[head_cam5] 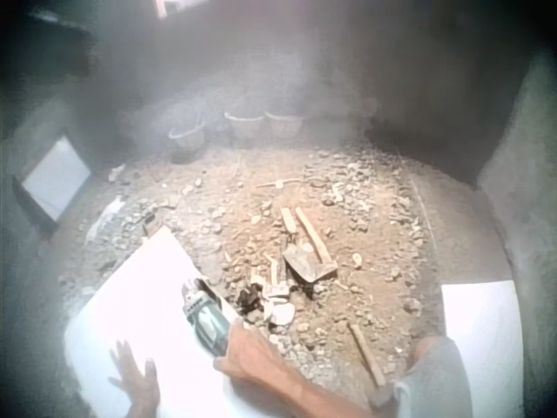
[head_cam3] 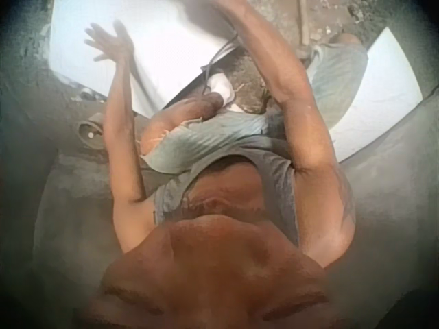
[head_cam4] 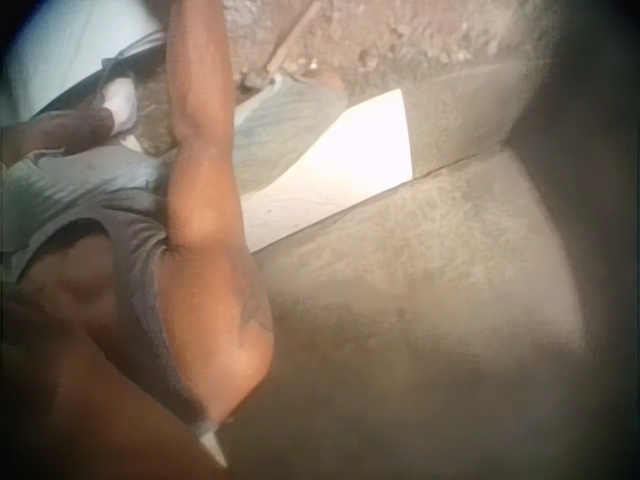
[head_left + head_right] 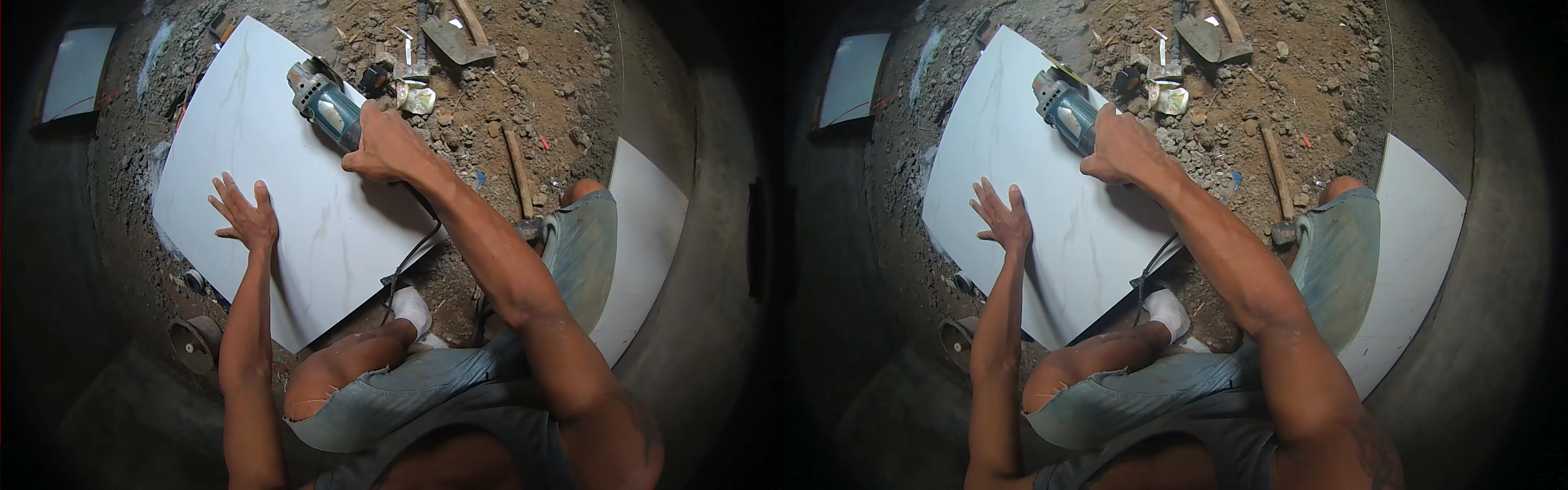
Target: The person places a tile on the ground and uses a grinder to cut along a marked line.
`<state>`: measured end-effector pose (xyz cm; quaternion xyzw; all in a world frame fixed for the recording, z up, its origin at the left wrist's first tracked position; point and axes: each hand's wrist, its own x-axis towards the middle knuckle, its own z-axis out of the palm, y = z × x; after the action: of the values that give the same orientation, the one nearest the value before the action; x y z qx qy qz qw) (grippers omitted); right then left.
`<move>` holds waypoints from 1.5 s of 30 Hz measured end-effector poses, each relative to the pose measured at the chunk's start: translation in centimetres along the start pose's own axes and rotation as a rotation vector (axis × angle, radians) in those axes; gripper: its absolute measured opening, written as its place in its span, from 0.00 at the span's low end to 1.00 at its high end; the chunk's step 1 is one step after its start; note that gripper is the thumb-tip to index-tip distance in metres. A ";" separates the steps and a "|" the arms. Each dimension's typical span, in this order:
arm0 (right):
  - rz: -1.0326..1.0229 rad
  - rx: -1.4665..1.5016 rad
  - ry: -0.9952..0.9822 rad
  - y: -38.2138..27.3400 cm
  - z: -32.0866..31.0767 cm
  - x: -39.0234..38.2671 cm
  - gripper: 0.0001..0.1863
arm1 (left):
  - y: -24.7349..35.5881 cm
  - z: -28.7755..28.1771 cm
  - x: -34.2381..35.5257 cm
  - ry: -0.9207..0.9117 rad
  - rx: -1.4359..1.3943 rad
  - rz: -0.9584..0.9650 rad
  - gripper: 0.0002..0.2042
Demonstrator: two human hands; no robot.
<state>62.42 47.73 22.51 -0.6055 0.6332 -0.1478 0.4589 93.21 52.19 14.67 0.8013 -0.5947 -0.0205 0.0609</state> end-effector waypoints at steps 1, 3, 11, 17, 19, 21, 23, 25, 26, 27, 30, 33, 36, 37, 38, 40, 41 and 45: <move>0.009 -0.002 -0.003 0.0 -0.1 -0.1 0.31 | 0.0 0.0 0.0 0.001 -0.003 -0.002 0.41; 0.017 -0.002 -0.007 -0.1 -0.2 -0.2 0.31 | 0.1 0.0 0.0 -0.002 -0.002 -0.003 0.41; 0.026 0.014 -0.019 -0.1 -0.2 -0.6 0.33 | -0.1 -0.1 -0.1 0.006 0.002 -0.003 0.41; 0.027 0.002 -0.001 0.1 0.2 -0.4 0.34 | -0.1 0.1 -0.1 0.008 0.006 0.007 0.42; 0.016 0.014 0.004 0.3 0.3 -0.5 0.33 | 0.0 0.0 0.0 0.002 -0.016 0.002 0.42; 0.003 0.025 0.009 0.4 0.2 -0.7 0.33 | 0.0 0.0 0.0 0.001 -0.007 0.000 0.42; 0.016 0.014 -0.007 0.3 0.0 -1.0 0.32 | -0.1 0.0 0.1 0.002 0.002 -0.001 0.42; 0.008 0.021 -0.001 0.6 0.0 -1.0 0.31 | -0.1 0.0 0.0 -0.002 -0.006 0.001 0.42; -0.002 0.030 0.003 0.8 0.0 -1.1 0.31 | 0.0 0.1 0.0 -0.003 -0.007 0.002 0.42; -0.002 0.030 0.005 0.7 0.0 -1.1 0.31 | 0.0 0.1 0.0 -0.001 0.000 0.001 0.41; 0.006 0.035 0.001 0.6 -0.1 -1.2 0.31 | 0.0 0.0 0.0 0.000 0.006 -0.001 0.41; 0.010 0.042 0.002 0.6 -0.1 -1.4 0.30 | 0.0 0.0 0.0 0.000 0.006 0.000 0.41; -0.001 0.031 0.000 0.9 -0.1 -1.4 0.30 | 0.1 -0.1 -0.1 -0.002 -0.002 0.000 0.41; 0.002 0.037 -0.008 0.9 -0.2 -1.4 0.30 | 0.2 -0.1 -0.2 -0.004 -0.009 -0.004 0.41; 0.005 0.044 -0.016 0.9 -0.2 -1.4 0.30 | 0.2 -0.2 -0.1 -0.004 -0.010 -0.003 0.41; 0.002 0.039 -0.013 1.0 -0.2 -1.5 0.31 | 0.2 -0.1 -0.1 0.007 -0.011 0.007 0.41; -0.003 0.034 -0.011 1.1 -0.2 -1.5 0.31 | 0.2 0.0 -0.1 0.006 -0.013 0.008 0.41; 0.006 0.025 -0.003 0.9 -0.3 -1.9 0.31 | 0.2 -0.3 0.0 0.008 -0.016 0.006 0.41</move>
<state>61.31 49.57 22.80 -0.5980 0.6324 -0.1532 0.4680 93.01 52.17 14.96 0.7991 -0.5967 -0.0217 0.0699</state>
